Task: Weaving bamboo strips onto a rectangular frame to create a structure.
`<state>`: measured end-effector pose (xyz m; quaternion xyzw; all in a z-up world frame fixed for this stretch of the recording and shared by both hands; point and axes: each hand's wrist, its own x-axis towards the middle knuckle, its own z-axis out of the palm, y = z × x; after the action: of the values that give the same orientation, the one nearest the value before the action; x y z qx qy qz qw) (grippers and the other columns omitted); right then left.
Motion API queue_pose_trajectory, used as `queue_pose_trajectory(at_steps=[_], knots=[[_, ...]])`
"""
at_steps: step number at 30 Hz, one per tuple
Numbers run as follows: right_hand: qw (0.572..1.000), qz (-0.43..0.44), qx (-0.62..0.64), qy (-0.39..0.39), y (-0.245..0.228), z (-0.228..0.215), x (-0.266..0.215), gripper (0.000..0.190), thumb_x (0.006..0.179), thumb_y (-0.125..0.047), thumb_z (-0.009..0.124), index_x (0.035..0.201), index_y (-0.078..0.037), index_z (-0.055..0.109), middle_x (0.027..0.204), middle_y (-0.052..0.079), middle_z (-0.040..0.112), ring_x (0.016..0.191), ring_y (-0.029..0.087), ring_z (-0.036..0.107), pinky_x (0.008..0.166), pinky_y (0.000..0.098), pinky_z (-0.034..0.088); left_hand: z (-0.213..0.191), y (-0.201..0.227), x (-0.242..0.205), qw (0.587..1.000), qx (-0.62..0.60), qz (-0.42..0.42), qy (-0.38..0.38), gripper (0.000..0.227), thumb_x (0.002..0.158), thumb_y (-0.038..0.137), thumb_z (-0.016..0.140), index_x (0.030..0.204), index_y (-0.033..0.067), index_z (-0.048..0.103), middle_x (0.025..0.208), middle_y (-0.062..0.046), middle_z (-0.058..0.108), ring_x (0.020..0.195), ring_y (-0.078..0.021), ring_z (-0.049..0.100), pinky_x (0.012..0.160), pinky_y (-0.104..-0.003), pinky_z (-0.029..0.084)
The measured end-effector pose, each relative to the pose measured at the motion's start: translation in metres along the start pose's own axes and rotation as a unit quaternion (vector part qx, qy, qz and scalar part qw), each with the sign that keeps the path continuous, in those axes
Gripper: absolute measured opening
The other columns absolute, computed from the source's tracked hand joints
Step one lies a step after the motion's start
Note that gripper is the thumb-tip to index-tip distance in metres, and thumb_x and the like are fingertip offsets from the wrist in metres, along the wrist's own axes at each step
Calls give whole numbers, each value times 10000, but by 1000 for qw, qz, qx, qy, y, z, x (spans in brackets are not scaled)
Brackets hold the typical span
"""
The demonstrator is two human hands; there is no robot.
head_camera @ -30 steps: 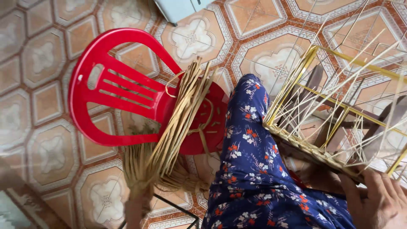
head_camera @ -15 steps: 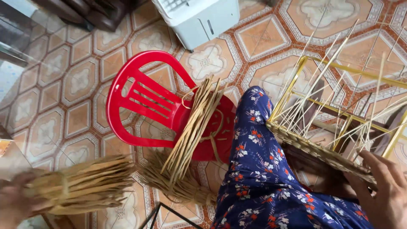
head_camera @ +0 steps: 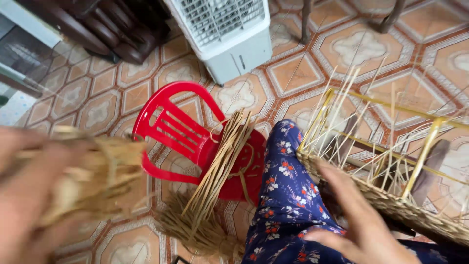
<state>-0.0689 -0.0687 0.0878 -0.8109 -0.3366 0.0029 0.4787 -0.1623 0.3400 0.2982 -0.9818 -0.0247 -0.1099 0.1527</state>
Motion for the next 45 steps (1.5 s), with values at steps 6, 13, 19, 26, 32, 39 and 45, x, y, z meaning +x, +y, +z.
queue_pose_trajectory(at_steps=[6,13,19,26,32,39,45], knots=[[980,-21,179,-84,-9,42,53,1297,677,-472,907,1612,-15,133,1709,207,168,1571,328,203,1237,470,193,-61,95,88,941,19,336,-31,856,679,589,716,1391,135,572,921,-23,643,910,-250,615,677,-462,472],[956,63,286,-29,51,80,20,959,620,-322,989,1400,-22,519,1391,148,571,1343,267,501,1176,452,314,-43,211,168,842,-187,481,-159,840,719,472,828,1388,86,500,1104,-121,655,1088,-278,646,921,-439,521],[835,193,505,101,97,83,-14,868,686,-244,929,1400,13,509,1262,114,692,1154,203,649,1030,407,523,59,238,197,629,-565,535,-2,1074,858,698,668,1643,85,266,1674,-220,409,1494,-303,517,1208,-426,450],[772,178,582,184,108,84,-31,853,718,-248,895,1413,25,483,1295,130,677,1187,234,651,1051,414,501,219,206,124,590,-651,337,-339,1576,481,878,705,1654,81,18,1750,-182,103,1624,-293,117,1272,-451,148],[841,224,463,167,62,84,-23,958,797,-295,847,1536,-6,310,1453,140,555,1351,239,515,1150,382,403,265,206,69,474,-730,163,-465,1442,459,587,975,1594,59,260,1636,-171,403,1528,-287,354,1258,-430,296],[890,208,401,68,39,81,-27,1107,840,-221,834,1634,-47,82,1663,133,299,1529,231,263,1231,384,248,344,180,71,431,-746,96,-499,1340,492,480,1007,1558,-20,368,1512,-294,539,1424,-389,473,1227,-478,320],[869,252,426,-4,35,81,-48,1069,900,-327,717,1633,-96,-26,1637,221,359,1446,262,481,1169,410,419,277,196,39,540,-743,153,-363,1593,500,841,739,1655,103,-73,1749,-166,66,1599,-335,112,1255,-483,176]])
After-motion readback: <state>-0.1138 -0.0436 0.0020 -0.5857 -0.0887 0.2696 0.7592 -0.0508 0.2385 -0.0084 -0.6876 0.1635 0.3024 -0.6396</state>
